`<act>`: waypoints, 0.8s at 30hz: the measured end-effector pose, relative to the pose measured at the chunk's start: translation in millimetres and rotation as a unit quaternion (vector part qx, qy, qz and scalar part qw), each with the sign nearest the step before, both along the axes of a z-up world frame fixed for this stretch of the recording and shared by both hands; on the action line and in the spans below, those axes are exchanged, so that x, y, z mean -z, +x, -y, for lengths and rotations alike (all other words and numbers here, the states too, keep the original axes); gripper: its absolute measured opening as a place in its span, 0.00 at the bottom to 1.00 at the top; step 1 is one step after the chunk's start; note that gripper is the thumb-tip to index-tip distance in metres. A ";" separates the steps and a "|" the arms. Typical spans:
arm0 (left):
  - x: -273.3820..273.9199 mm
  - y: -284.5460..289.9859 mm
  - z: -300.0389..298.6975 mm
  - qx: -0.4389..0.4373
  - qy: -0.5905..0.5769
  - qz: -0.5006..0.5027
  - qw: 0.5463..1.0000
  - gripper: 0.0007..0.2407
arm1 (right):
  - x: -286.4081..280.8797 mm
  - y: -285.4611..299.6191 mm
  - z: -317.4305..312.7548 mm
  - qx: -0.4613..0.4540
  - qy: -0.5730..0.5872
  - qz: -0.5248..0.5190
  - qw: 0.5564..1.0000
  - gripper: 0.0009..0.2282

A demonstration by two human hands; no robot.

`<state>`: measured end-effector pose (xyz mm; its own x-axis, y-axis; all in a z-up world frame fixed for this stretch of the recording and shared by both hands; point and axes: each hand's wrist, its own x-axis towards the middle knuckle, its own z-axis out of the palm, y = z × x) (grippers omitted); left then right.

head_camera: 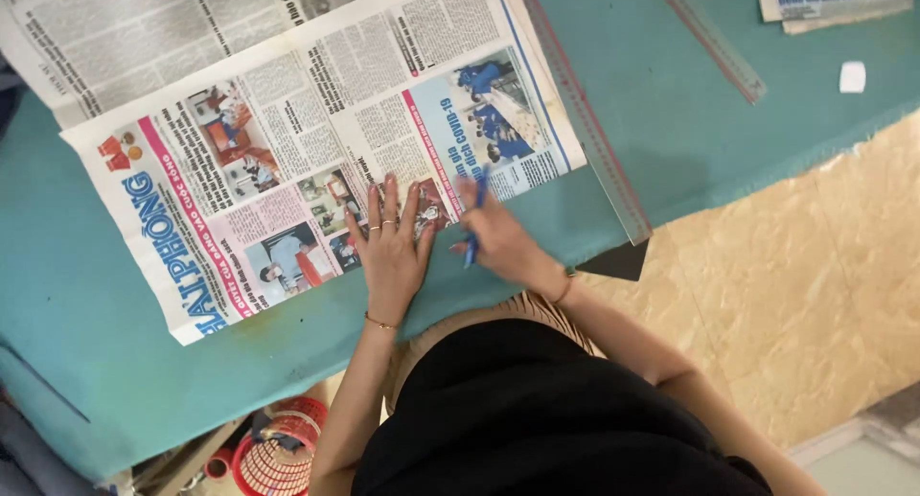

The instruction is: The recorder is using a newspaper, iron, ruler, and pen to create or flatten sewing patterns on a table.

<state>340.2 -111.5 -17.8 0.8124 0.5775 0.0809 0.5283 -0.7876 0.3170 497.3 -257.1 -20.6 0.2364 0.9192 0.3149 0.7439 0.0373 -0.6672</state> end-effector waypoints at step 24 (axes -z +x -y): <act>8.0 -308.8 -117.2 -0.384 -0.033 -0.065 0.921 0.25 | 5.5 56.4 65.2 0.198 -0.069 0.056 0.976 0.16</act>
